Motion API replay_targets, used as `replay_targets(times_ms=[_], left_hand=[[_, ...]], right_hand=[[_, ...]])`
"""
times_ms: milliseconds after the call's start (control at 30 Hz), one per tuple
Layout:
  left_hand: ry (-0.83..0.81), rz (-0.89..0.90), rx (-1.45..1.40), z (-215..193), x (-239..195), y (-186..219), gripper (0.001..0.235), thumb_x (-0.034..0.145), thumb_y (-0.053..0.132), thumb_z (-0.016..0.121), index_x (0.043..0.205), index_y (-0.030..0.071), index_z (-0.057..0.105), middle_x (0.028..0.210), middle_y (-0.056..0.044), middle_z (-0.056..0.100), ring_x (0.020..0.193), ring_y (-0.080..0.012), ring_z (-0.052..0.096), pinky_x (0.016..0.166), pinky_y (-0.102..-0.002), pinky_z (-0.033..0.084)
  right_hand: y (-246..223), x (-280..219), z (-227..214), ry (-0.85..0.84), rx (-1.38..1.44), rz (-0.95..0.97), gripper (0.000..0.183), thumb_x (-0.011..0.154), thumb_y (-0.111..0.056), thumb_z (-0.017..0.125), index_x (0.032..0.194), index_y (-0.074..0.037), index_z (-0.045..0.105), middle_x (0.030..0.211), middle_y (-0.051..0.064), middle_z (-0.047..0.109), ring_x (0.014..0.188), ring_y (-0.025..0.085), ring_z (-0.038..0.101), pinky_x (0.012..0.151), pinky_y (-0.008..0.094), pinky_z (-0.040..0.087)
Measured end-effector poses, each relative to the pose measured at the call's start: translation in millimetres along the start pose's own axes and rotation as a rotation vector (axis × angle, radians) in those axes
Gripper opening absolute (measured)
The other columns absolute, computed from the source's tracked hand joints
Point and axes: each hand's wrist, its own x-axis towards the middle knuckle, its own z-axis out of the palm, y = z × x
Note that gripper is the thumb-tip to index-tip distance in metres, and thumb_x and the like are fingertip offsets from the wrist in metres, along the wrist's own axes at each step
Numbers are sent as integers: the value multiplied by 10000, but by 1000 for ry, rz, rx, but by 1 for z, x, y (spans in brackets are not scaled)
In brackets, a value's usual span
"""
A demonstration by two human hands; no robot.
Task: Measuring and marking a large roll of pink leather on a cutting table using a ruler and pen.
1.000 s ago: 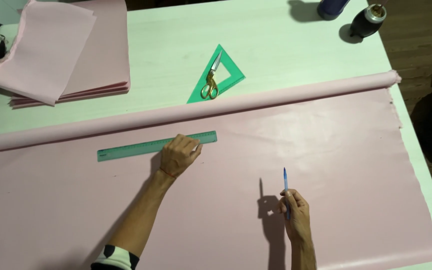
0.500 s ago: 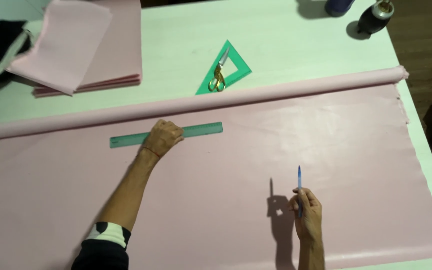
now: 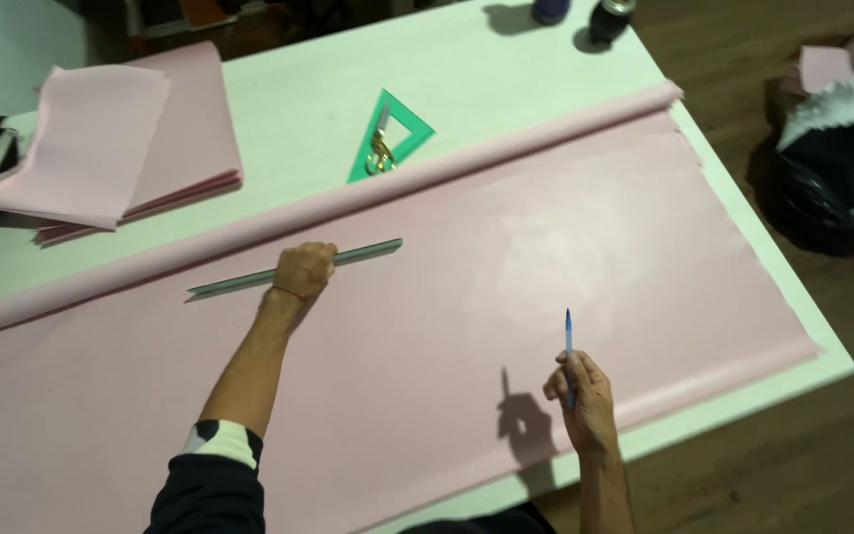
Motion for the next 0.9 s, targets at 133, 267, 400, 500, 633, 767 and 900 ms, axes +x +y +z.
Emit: replay_targets(times_ms=[133,267,400,500,633,767,900], left_hand=[[178,-93,-142,-19,-33,45,120,936,63,620,857,44,709,666,-118,652,571,-237,637,459,-405,530],[233,24,-52,-23,-67,116,340,1002,76,636,663,85,636,597,-100,611,543,-209,603,418,-377,497],[328,197,-82,10,-91,191,219,999,122,672,797,46,706,563,-55,613,471,-125,559,355,-273,466],[375,235,-126,15,-91,235,134,958,114,686,861,31,724,602,-54,634,498,-115,562,383,-265,470],[306,221,-190,9,-74,275,43,898,44,700,890,22,737,643,-54,666,545,-139,585,440,-297,489],[295,205,-225,7,-51,308,29,881,28,704,875,22,732,667,-52,681,574,-155,600,460,-321,492],[373,214,-270,4,-3,341,42,883,36,689,909,25,719,750,-59,702,653,-166,638,484,-317,503]], right_hand=[[-19,-48,19,78,34,143,181,1025,-243,480,1029,-70,534,637,39,523,544,163,555,493,325,490],[-2,-80,-2,91,62,142,125,991,-206,505,1062,-103,514,677,8,525,504,120,481,421,282,387],[9,-107,-19,154,49,112,72,975,-143,566,1027,-111,529,693,-7,516,509,77,386,453,262,340],[22,-113,-43,122,23,37,103,1031,-185,574,985,-105,530,641,-36,432,507,81,352,466,274,353],[24,-102,-69,15,32,-43,326,1143,-316,470,905,-97,507,576,-52,360,506,100,332,463,284,360],[4,-80,-80,26,19,-29,364,1119,-351,412,956,-70,577,565,-21,419,524,119,413,515,293,430],[-29,-44,-100,-1,-37,83,343,1070,-316,430,1051,-34,625,646,28,569,572,138,537,536,306,467]])
